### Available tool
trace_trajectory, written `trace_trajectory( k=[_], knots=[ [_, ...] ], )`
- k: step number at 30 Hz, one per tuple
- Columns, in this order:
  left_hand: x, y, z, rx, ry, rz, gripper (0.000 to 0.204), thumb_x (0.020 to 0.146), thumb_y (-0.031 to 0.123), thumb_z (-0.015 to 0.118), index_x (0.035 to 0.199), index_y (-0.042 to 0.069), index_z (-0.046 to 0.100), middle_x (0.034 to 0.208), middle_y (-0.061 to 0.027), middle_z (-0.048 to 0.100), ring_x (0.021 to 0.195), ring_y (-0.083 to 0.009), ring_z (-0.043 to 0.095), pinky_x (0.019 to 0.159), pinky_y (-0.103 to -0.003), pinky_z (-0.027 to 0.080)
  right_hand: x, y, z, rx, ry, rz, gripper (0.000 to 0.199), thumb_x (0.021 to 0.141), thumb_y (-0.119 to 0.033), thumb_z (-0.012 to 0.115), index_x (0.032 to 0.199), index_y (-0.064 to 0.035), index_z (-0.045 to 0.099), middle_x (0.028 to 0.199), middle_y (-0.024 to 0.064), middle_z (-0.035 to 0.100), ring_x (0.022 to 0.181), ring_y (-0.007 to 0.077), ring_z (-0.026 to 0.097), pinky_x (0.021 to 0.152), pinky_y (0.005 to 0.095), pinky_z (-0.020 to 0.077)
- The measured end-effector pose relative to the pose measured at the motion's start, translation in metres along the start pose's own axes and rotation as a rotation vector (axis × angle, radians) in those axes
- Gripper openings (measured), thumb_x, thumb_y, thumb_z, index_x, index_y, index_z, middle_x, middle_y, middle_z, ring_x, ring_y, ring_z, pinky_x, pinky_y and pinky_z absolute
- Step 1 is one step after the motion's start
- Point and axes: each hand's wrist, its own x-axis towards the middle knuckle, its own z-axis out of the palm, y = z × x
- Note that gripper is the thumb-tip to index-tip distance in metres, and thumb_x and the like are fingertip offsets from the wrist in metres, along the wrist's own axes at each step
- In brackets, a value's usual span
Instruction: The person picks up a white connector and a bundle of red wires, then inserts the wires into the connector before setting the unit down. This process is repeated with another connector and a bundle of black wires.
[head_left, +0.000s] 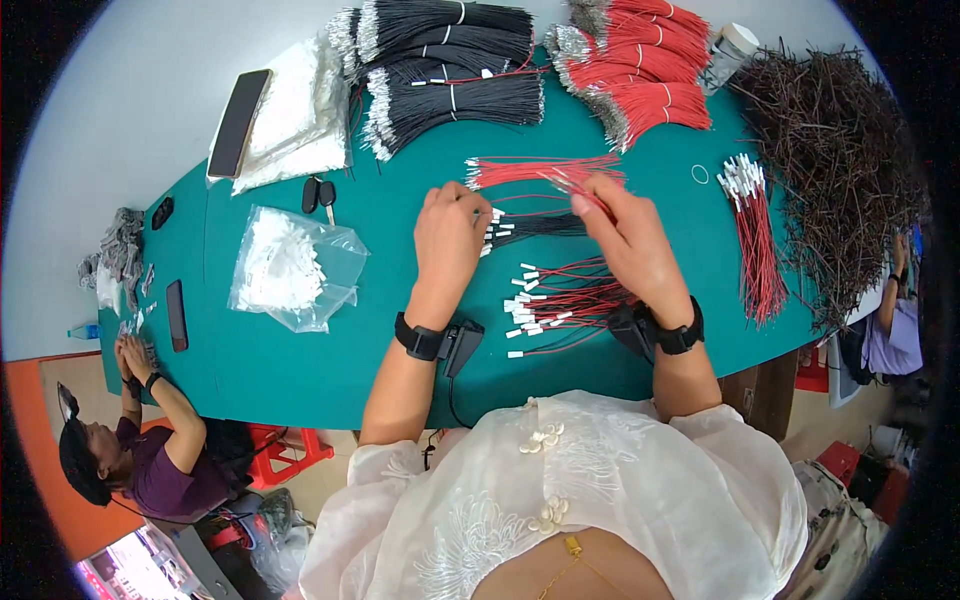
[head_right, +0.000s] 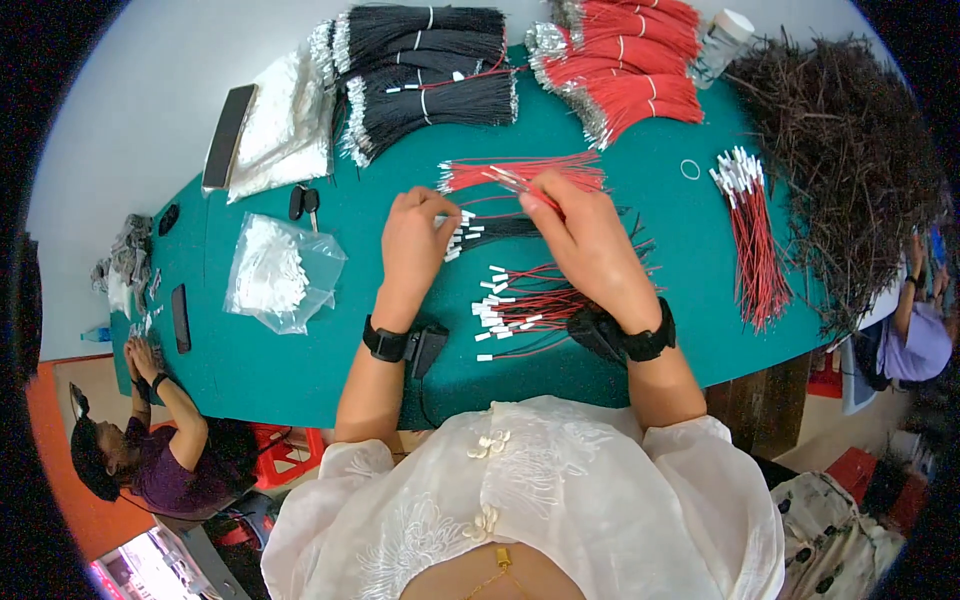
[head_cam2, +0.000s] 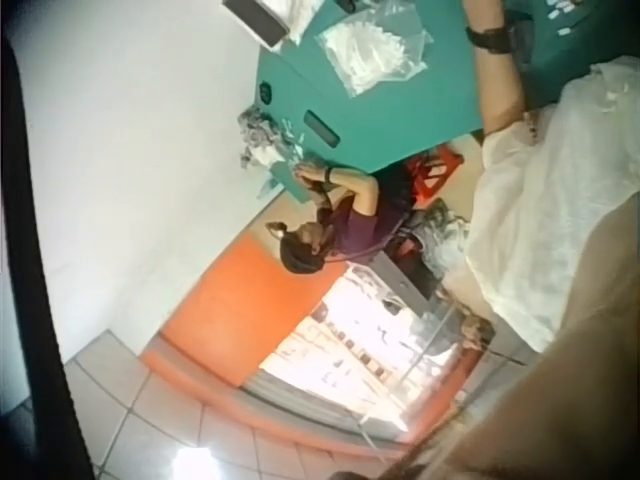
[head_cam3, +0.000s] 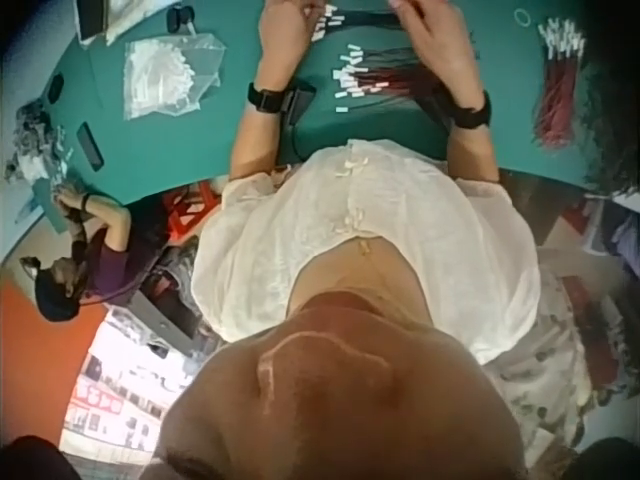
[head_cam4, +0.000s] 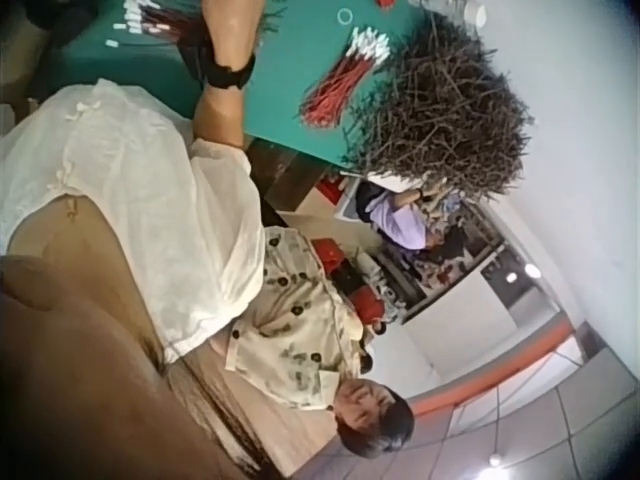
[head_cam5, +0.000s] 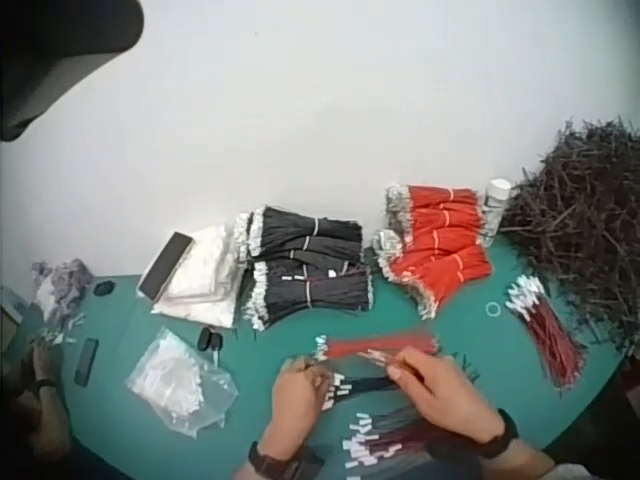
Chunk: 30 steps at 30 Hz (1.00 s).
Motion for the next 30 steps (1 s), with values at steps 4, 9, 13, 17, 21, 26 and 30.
trace_trajectory(
  k=[4, 9, 13, 17, 21, 26, 30],
  knots=[
    [0.0, 0.009, -0.022, -0.58, -0.089, -0.348, 0.01, 0.087, 0.008, 0.069, 0.094, 0.001, 0.069, 0.085, -0.008, 0.069, 0.075, -0.0164, 0.064, 0.068, -0.026, 0.049, 0.005, 0.002, 0.004, 0.055, -0.094, 0.015, 0.017, 0.096, -0.014, 0.061, 0.096, 0.0028, 0.06, 0.069, 0.0026, 0.051, 0.064, 0.0068, 0.041, 0.055, 0.026, 0.035],
    [-0.001, 0.031, -0.057, -1.104, -0.137, -0.549, 0.007, 0.089, 0.003, 0.067, 0.095, 0.0, 0.069, 0.08, -0.0053, 0.07, 0.069, -0.0112, 0.063, 0.065, -0.022, 0.048, 0.007, -0.005, 0.012, 0.258, -0.051, 0.017, 0.011, 0.093, -0.009, 0.065, 0.094, 0.0026, 0.065, 0.074, -0.003, 0.058, 0.067, 0.0032, 0.044, 0.057, 0.0226, 0.0358],
    [-0.003, 0.037, -0.073, -1.21, -0.137, -0.545, 0.009, 0.091, 0.004, 0.066, 0.096, -0.002, 0.069, 0.08, -0.0038, 0.068, 0.072, -0.0065, 0.061, 0.065, -0.021, 0.048, 0.008, -0.016, 0.012, 0.279, -0.108, 0.067, 0.009, 0.091, -0.007, 0.067, 0.092, 0.0018, 0.066, 0.076, -0.0061, 0.057, 0.067, 0.0013, 0.044, 0.057, 0.02, 0.0348],
    [-0.005, 0.037, -0.075, -1.22, -0.12, -0.541, 0.011, 0.09, 0.004, 0.066, 0.099, -0.001, 0.069, 0.081, -0.0045, 0.069, 0.071, -0.0071, 0.061, 0.065, -0.021, 0.048, 0.006, -0.021, 0.013, 0.284, -0.157, 0.124, 0.01, 0.091, -0.008, 0.068, 0.091, 0.0012, 0.066, 0.076, -0.0063, 0.056, 0.067, 0.0006, 0.042, 0.055, 0.0198, 0.0329],
    [-0.006, 0.039, -0.075, -1.219, -0.119, -0.523, 0.01, 0.09, 0.004, 0.067, 0.098, -0.001, 0.069, 0.081, -0.0044, 0.069, 0.071, -0.007, 0.061, 0.065, -0.02, 0.047, 0.005, -0.025, 0.013, 0.297, -0.178, 0.129, 0.011, 0.09, -0.009, 0.069, 0.09, 0.0013, 0.066, 0.075, -0.0072, 0.054, 0.065, 0.0, 0.04, 0.054, 0.0194, 0.0307],
    [-0.008, 0.042, -0.077, -1.181, -0.086, -0.491, 0.009, 0.089, 0.004, 0.067, 0.097, -0.001, 0.069, 0.081, -0.004, 0.069, 0.072, -0.0072, 0.062, 0.065, -0.02, 0.048, 0.004, -0.028, 0.013, 0.311, -0.187, 0.107, 0.01, 0.088, -0.008, 0.071, 0.09, 0.001, 0.066, 0.07, -0.008, 0.05, 0.063, 0.0002, 0.038, 0.053, 0.0203, 0.0283],
    [-0.008, 0.044, -0.076, -1.184, -0.064, -0.478, 0.009, 0.089, 0.004, 0.068, 0.097, -0.001, 0.069, 0.081, -0.0037, 0.069, 0.072, -0.0072, 0.062, 0.065, -0.02, 0.048, 0.003, -0.03, 0.012, 0.299, -0.211, 0.069, 0.012, 0.085, -0.006, 0.073, 0.092, 0.0008, 0.067, 0.065, -0.0085, 0.046, 0.06, 0.0005, 0.035, 0.053, 0.0211, 0.0263]
  ],
)
